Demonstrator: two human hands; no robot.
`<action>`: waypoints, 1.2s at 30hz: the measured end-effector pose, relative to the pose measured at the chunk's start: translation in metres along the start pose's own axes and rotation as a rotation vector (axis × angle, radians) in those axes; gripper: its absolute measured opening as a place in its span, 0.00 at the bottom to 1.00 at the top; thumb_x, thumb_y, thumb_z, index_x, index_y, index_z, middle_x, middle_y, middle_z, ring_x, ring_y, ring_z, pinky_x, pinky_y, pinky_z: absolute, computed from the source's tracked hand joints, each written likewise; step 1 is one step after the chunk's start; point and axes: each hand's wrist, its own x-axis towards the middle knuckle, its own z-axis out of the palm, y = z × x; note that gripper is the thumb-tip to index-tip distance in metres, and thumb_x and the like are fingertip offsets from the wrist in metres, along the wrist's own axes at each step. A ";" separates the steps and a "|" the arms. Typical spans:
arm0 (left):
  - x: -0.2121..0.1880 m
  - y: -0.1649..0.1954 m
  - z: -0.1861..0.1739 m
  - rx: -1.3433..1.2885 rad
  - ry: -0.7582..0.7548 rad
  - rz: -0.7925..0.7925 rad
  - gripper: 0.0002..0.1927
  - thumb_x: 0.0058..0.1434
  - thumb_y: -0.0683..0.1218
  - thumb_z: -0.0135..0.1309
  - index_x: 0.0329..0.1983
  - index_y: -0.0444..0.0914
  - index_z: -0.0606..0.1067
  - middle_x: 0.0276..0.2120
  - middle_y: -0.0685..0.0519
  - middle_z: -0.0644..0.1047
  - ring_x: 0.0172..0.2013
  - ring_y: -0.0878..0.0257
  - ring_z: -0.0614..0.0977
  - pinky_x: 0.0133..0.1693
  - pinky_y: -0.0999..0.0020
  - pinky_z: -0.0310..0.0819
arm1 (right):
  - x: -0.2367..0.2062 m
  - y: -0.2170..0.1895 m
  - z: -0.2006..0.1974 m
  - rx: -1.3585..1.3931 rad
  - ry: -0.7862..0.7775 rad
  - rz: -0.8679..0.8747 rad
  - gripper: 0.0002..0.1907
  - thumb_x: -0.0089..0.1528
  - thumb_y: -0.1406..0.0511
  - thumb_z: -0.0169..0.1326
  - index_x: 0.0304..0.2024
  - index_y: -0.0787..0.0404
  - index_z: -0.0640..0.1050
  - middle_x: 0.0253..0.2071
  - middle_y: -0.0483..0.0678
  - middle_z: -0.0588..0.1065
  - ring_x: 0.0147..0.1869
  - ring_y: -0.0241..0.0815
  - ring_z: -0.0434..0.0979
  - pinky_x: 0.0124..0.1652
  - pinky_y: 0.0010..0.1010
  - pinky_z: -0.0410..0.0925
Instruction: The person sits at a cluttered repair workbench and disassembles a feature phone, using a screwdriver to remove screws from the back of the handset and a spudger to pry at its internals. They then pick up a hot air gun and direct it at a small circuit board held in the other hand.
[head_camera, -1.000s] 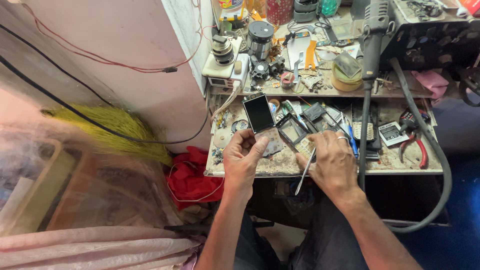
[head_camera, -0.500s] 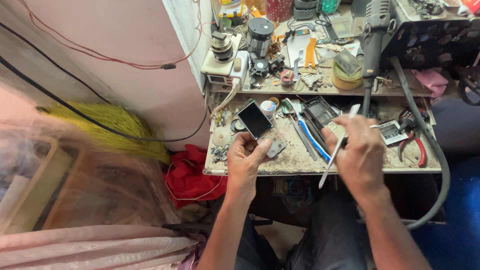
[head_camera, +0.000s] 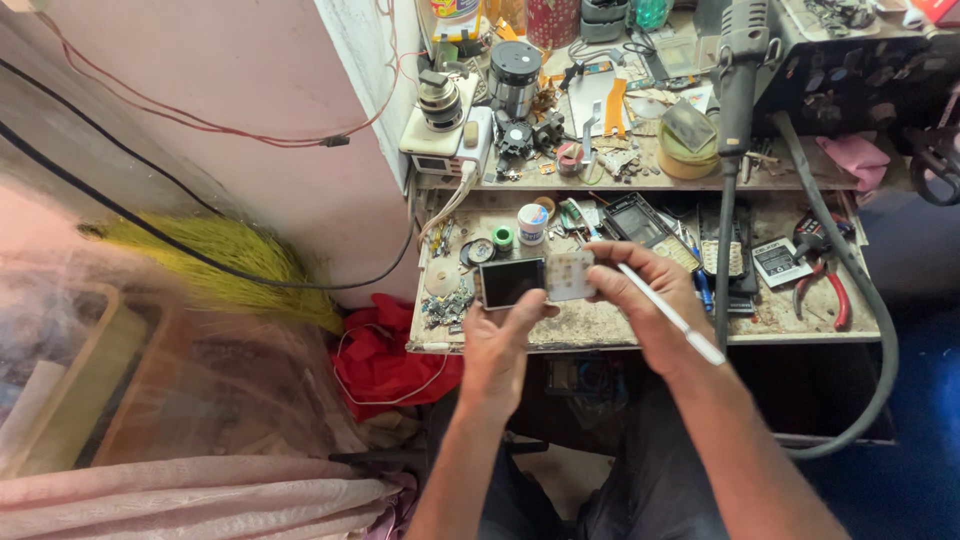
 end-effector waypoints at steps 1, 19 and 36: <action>0.001 0.009 -0.002 -0.089 -0.032 -0.010 0.16 0.66 0.42 0.57 0.55 0.31 0.73 0.47 0.48 0.80 0.46 0.59 0.83 0.52 0.55 0.81 | 0.005 -0.007 -0.006 -0.043 -0.044 0.020 0.16 0.63 0.69 0.58 0.54 0.67 0.80 0.42 0.46 0.81 0.44 0.33 0.78 0.46 0.24 0.72; -0.005 0.004 -0.004 0.036 -0.154 -0.332 0.19 0.73 0.46 0.48 0.62 0.29 0.70 0.50 0.41 0.80 0.40 0.58 0.86 0.42 0.66 0.83 | -0.002 0.005 -0.018 -0.248 0.030 -0.034 0.14 0.66 0.65 0.57 0.51 0.68 0.81 0.40 0.46 0.80 0.42 0.31 0.78 0.44 0.22 0.72; -0.022 -0.018 0.003 0.167 -0.108 -0.167 0.18 0.73 0.44 0.49 0.62 0.31 0.70 0.50 0.45 0.80 0.41 0.61 0.85 0.43 0.67 0.83 | -0.029 0.005 0.034 -0.654 0.290 -0.408 0.09 0.64 0.70 0.60 0.46 0.67 0.82 0.36 0.48 0.80 0.32 0.32 0.82 0.31 0.21 0.72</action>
